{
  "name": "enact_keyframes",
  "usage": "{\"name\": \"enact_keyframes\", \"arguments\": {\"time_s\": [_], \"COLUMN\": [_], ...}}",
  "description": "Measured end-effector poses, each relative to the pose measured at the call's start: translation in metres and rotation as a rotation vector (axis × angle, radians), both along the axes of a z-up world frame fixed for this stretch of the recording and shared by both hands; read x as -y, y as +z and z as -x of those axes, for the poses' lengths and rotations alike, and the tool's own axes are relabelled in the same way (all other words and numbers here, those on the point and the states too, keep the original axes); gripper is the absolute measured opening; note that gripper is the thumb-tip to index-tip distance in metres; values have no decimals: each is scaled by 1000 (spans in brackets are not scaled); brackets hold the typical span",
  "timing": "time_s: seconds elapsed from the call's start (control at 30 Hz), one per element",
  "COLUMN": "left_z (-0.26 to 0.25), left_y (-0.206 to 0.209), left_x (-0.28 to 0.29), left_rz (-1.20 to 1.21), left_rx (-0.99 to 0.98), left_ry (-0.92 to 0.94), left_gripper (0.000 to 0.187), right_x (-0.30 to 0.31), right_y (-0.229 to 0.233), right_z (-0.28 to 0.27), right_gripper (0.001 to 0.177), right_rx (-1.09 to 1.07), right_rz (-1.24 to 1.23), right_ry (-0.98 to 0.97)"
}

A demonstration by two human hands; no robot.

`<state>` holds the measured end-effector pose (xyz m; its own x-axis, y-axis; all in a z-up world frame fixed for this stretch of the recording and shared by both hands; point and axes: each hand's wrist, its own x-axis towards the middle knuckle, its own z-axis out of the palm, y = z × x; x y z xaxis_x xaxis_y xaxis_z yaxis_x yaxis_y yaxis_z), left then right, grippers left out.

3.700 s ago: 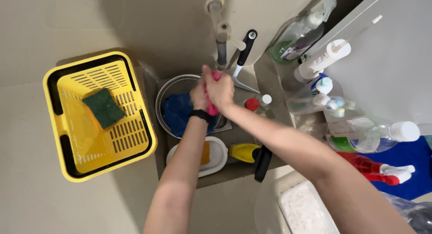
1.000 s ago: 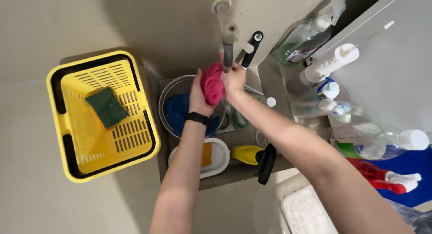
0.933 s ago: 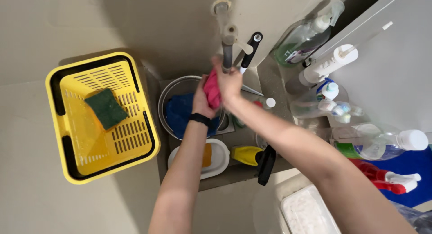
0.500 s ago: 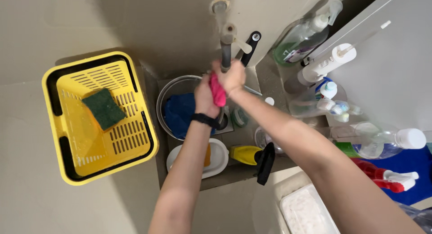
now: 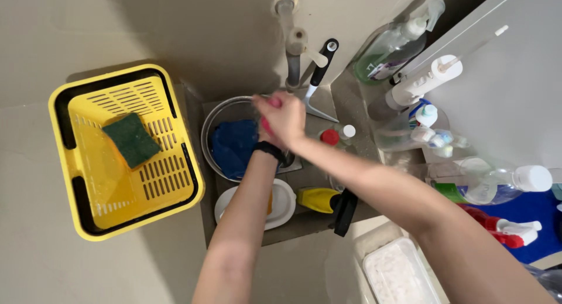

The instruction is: The person wets a pink cloth at the sink, then wipes the bathroom counter surface repeatedly. The cloth is rinsed and wrung out multiple times during the process.

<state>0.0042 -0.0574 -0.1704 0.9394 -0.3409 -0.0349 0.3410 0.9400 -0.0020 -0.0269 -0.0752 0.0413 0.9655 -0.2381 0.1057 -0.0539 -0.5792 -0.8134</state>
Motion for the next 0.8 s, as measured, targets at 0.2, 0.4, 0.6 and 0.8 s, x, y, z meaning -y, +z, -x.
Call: {"name": "enact_keyframes", "arguments": {"time_s": [0.2, 0.4, 0.6, 0.8], "left_z": [1, 13, 14, 15], "left_y": [76, 134, 69, 50], "left_x": [0, -43, -31, -11], "left_rz": [-504, -326, -179, -224], "left_rx": [-360, -250, -306, -278], "left_ry": [78, -7, -122, 57], "left_gripper": [31, 40, 55, 43], "right_x": [40, 45, 4, 16], "right_y": [-21, -48, -21, -5], "right_z": [-46, -65, -5, -10], "right_gripper": [23, 10, 30, 34], "right_rx": [-81, 90, -30, 22], "right_rz": [-76, -754, -442, 20], "right_ry": [-111, -225, -27, 62]}}
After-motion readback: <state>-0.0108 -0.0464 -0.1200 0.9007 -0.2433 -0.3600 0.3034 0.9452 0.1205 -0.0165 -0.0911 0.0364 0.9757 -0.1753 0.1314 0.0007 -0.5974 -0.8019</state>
